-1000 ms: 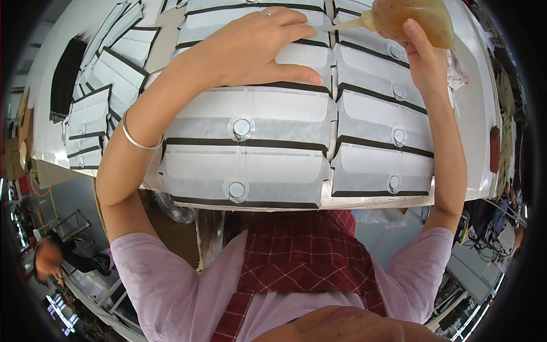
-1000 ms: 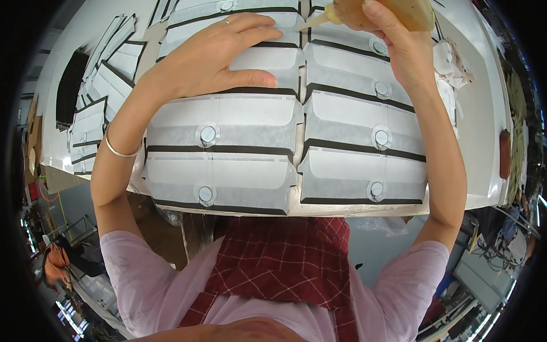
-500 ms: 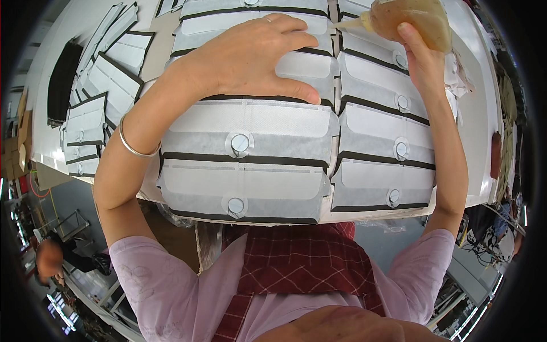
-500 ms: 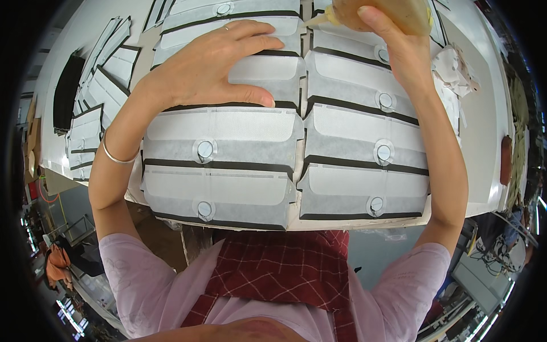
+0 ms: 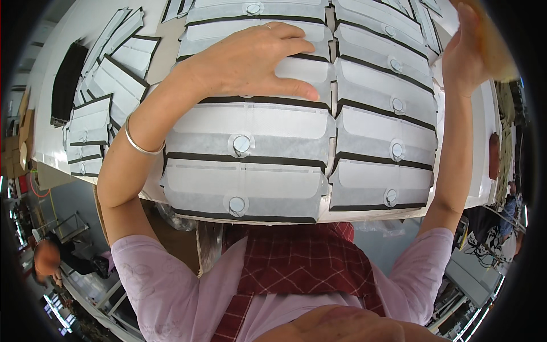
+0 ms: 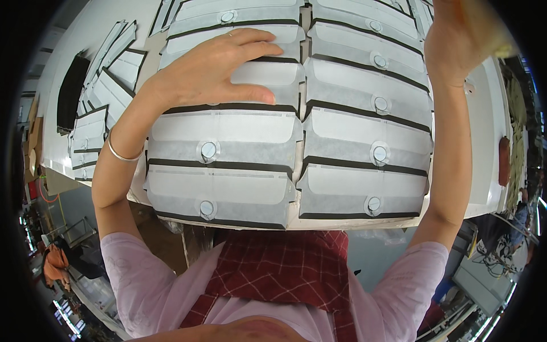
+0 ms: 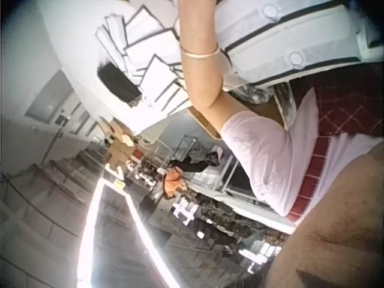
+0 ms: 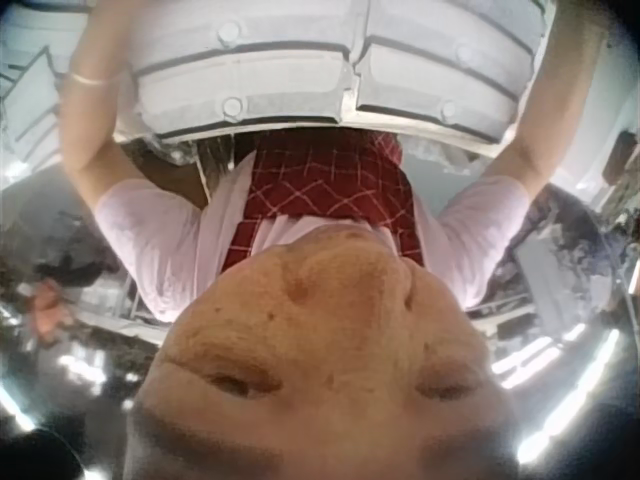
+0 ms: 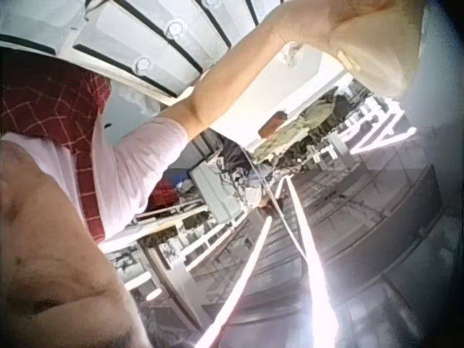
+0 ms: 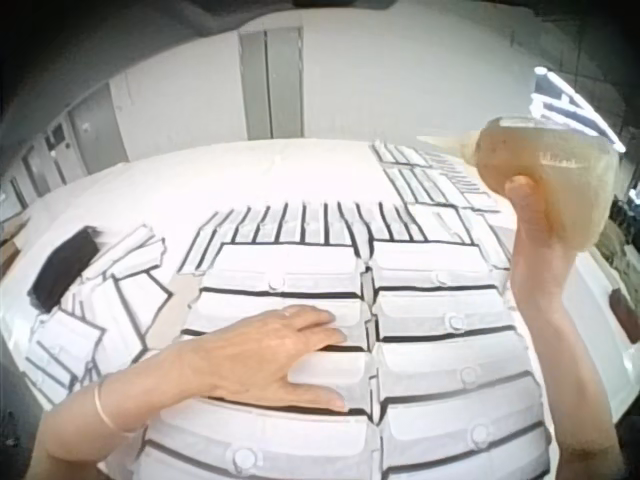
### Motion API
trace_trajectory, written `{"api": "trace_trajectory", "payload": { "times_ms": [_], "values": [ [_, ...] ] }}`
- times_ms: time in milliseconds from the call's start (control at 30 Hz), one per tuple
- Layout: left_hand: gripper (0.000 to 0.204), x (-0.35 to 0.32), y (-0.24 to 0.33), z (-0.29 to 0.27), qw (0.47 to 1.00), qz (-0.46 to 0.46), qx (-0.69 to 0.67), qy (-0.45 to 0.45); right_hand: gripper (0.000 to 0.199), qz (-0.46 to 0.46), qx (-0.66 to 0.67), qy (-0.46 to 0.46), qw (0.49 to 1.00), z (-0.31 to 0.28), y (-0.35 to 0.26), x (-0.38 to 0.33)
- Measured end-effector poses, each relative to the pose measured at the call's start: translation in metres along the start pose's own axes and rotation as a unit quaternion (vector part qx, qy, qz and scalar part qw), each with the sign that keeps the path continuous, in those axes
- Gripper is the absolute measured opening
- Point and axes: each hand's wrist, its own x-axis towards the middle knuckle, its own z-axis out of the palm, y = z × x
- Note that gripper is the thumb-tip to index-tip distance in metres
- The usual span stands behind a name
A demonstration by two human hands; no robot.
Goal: The person arranges white rectangular mask components on a table, applies adhesive from a squeeze bottle to the circular tabs on each component, and then places small white paper pieces over the tabs. The person handles the components one at a time and works across multiple units laid out in rows.
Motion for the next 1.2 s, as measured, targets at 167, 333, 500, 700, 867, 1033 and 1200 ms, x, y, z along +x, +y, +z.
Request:
{"api": "trace_trajectory", "payload": {
  "times_ms": [167,333,500,700,867,1033,1200],
  "values": [
    [0.081,0.012,-0.017,-0.008,0.998,-0.038,0.028,0.033,0.050,0.030,-0.256,-0.204,0.944,0.042,0.097,-0.077],
    [0.087,0.039,-0.044,-0.019,0.999,-0.003,-0.008,-0.037,0.048,0.136,-0.282,-0.186,0.931,0.024,0.119,-0.082],
    [0.087,0.032,-0.040,0.000,0.998,-0.030,0.057,-0.006,0.047,0.171,-0.329,-0.188,0.910,0.008,0.123,-0.076],
    [0.090,0.031,-0.036,0.002,0.997,-0.023,0.077,-0.021,0.048,0.159,-0.259,-0.181,0.935,0.005,0.124,-0.085],
    [0.090,0.033,-0.036,-0.002,0.997,-0.020,0.072,-0.032,0.050,0.070,-0.331,-0.197,0.920,-0.008,0.133,-0.074],
    [0.090,0.031,-0.035,0.001,0.996,-0.017,0.083,-0.026,0.052,0.026,-0.352,-0.241,0.904,-0.011,0.136,-0.065],
    [0.091,0.028,-0.036,0.001,0.996,-0.016,0.088,-0.025,0.060,0.022,-0.468,-0.308,0.828,0.015,0.117,-0.075]
  ]
}}
